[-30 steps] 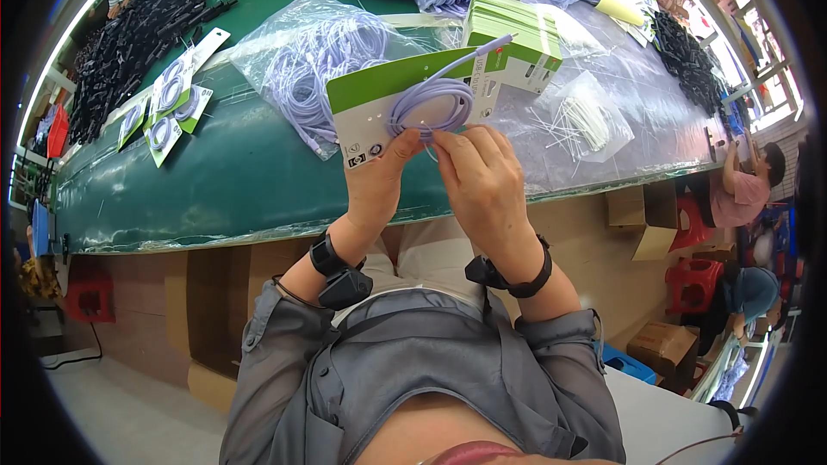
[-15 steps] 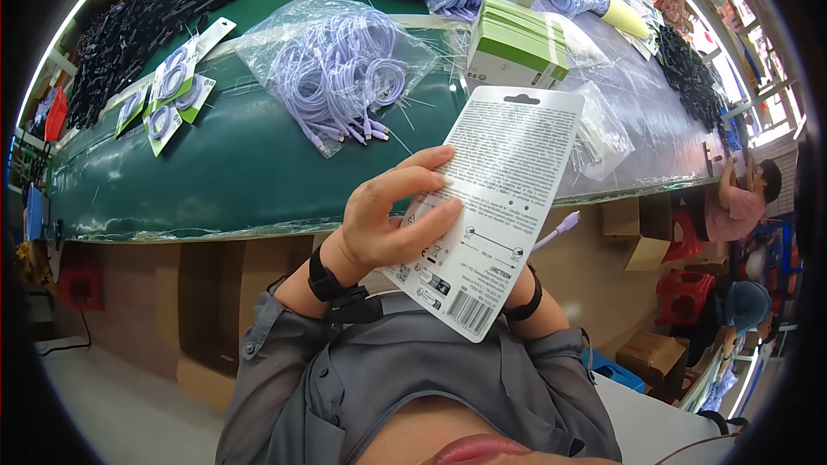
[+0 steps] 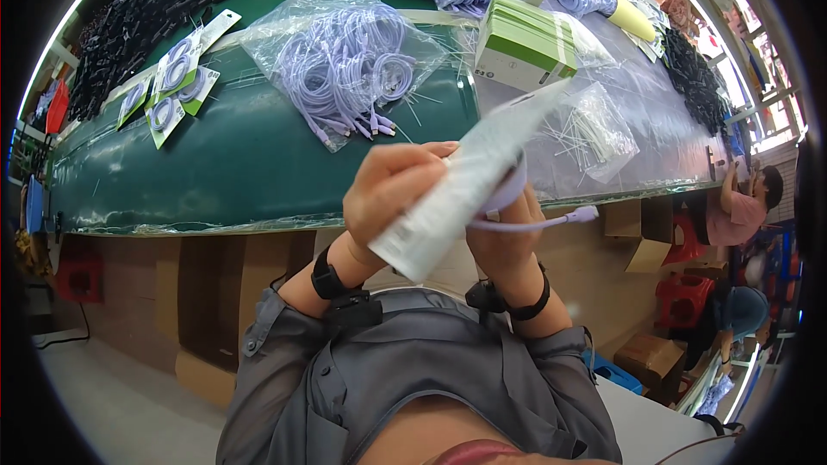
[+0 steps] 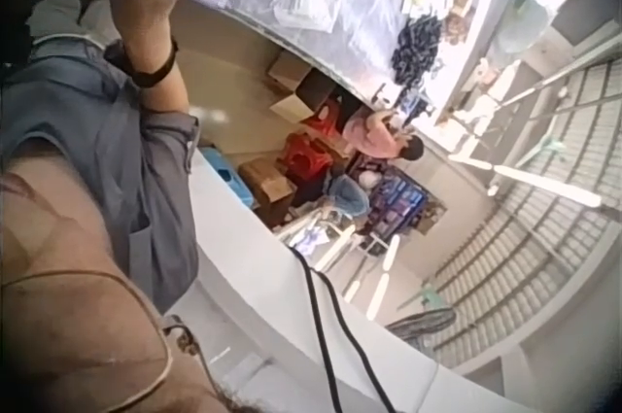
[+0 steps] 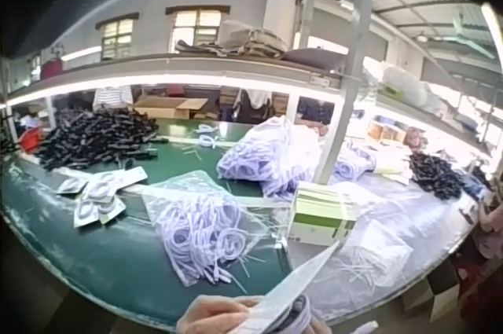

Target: The person packages a cable by placing it onto a cardboard backing and threading two plastic ties through the holes by hand. They pull the ties tight, turn the package over to inspect it, and place the finished item onto the table.

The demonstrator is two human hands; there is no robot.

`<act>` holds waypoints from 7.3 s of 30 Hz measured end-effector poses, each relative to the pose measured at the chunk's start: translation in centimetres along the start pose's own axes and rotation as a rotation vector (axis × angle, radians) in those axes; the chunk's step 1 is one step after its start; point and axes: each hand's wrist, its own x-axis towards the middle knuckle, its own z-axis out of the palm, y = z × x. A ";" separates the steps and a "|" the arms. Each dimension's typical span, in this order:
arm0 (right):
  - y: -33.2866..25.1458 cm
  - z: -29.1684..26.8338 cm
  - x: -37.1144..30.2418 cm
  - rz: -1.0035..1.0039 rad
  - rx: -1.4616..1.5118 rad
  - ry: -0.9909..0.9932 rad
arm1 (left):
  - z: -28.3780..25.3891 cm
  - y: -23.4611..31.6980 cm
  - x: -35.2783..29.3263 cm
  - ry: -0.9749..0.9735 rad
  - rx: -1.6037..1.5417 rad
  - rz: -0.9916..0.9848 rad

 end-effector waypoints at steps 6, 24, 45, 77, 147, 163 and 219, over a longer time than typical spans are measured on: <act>-0.9 -0.5 1.9 -0.023 -0.006 -0.069 | 0.8 -0.4 -0.9 0.307 -0.535 -0.688; -0.9 0.7 2.2 -0.066 -0.124 -0.127 | 1.3 -0.7 -0.8 0.365 -0.758 -0.746; -0.6 -0.5 0.4 -0.003 -0.033 -0.158 | 0.6 -0.7 0.0 0.091 -0.092 0.039; 5.5 3.6 -5.8 0.642 0.681 -0.078 | 0.3 0.2 -2.6 0.250 -0.999 -1.094; 5.3 -1.7 -3.8 0.044 0.035 -0.491 | 2.2 -0.6 -6.2 0.182 -1.051 -1.378; 7.0 0.9 -11.2 0.412 0.257 -0.433 | 1.9 1.8 -6.4 0.116 -1.001 -1.439; 4.2 0.8 -4.3 0.143 -0.127 -0.234 | 1.8 -4.7 -6.1 0.032 -1.032 -1.193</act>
